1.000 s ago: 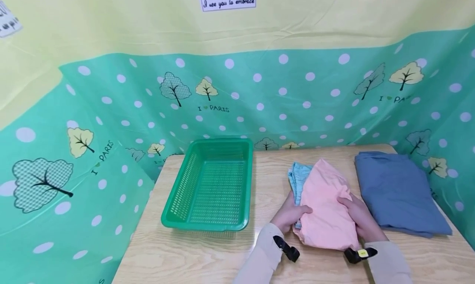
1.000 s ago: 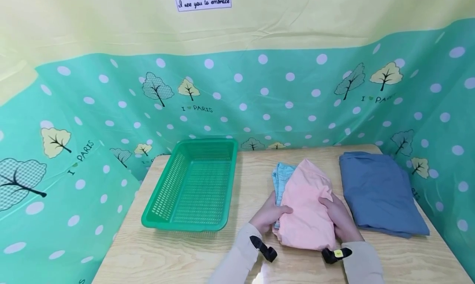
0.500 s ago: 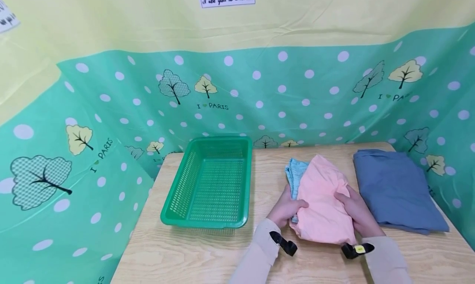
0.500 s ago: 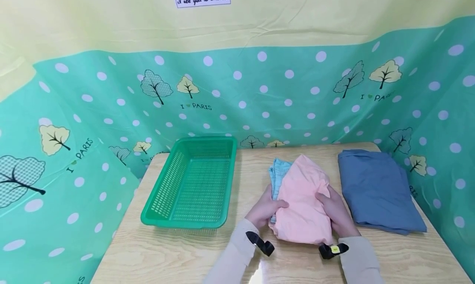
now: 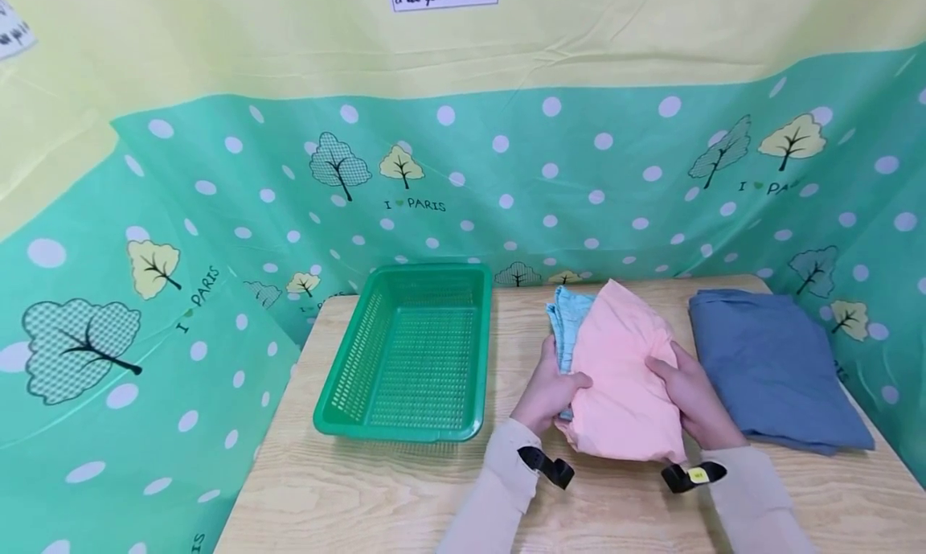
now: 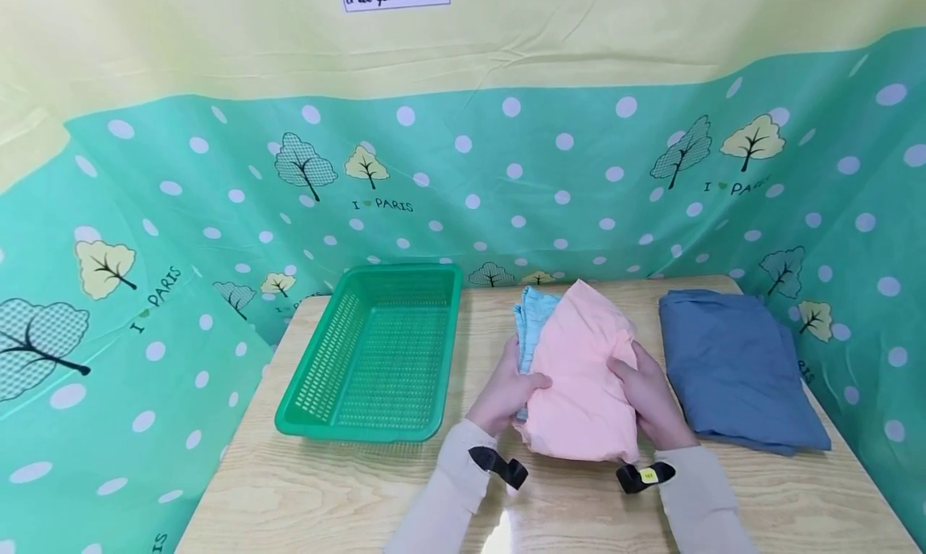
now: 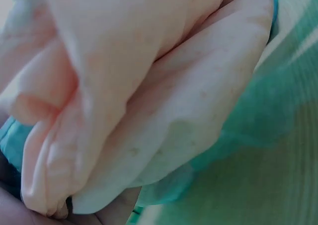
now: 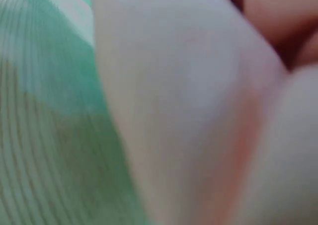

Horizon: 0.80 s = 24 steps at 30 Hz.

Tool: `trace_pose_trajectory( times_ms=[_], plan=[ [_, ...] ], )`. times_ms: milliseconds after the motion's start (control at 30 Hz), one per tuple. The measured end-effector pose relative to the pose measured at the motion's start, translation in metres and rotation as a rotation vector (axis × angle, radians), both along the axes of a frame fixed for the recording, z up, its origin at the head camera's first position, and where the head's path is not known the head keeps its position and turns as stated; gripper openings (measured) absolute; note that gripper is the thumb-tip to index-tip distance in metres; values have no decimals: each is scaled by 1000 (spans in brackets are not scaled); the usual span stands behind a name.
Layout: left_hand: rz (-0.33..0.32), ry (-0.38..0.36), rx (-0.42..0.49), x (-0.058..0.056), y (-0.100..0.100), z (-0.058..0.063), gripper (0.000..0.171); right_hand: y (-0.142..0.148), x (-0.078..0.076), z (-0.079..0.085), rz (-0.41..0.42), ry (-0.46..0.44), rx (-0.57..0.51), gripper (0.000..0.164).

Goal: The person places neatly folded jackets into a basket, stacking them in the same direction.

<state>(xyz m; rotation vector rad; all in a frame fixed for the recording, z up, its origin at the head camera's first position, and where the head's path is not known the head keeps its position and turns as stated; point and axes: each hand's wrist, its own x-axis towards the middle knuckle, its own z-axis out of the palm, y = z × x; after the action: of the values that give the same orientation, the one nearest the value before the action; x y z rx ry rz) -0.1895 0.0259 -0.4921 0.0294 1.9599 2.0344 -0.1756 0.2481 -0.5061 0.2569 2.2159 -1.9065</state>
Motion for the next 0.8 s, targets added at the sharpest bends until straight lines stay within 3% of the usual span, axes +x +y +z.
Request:
trace_pose_trajectory(
  times_ms=[233, 433, 800],
  plan=[
    [19, 33, -39, -1, -14, 20, 89, -11, -1, 16, 7, 31, -47, 71],
    [5, 32, -18, -2, -28, 33, 94, -23, -2, 29, 2, 61, -48, 70],
    [-36, 56, -34, -1, -56, 50, 94, -41, -5, 42, 50, 138, -107, 76]
  ],
)
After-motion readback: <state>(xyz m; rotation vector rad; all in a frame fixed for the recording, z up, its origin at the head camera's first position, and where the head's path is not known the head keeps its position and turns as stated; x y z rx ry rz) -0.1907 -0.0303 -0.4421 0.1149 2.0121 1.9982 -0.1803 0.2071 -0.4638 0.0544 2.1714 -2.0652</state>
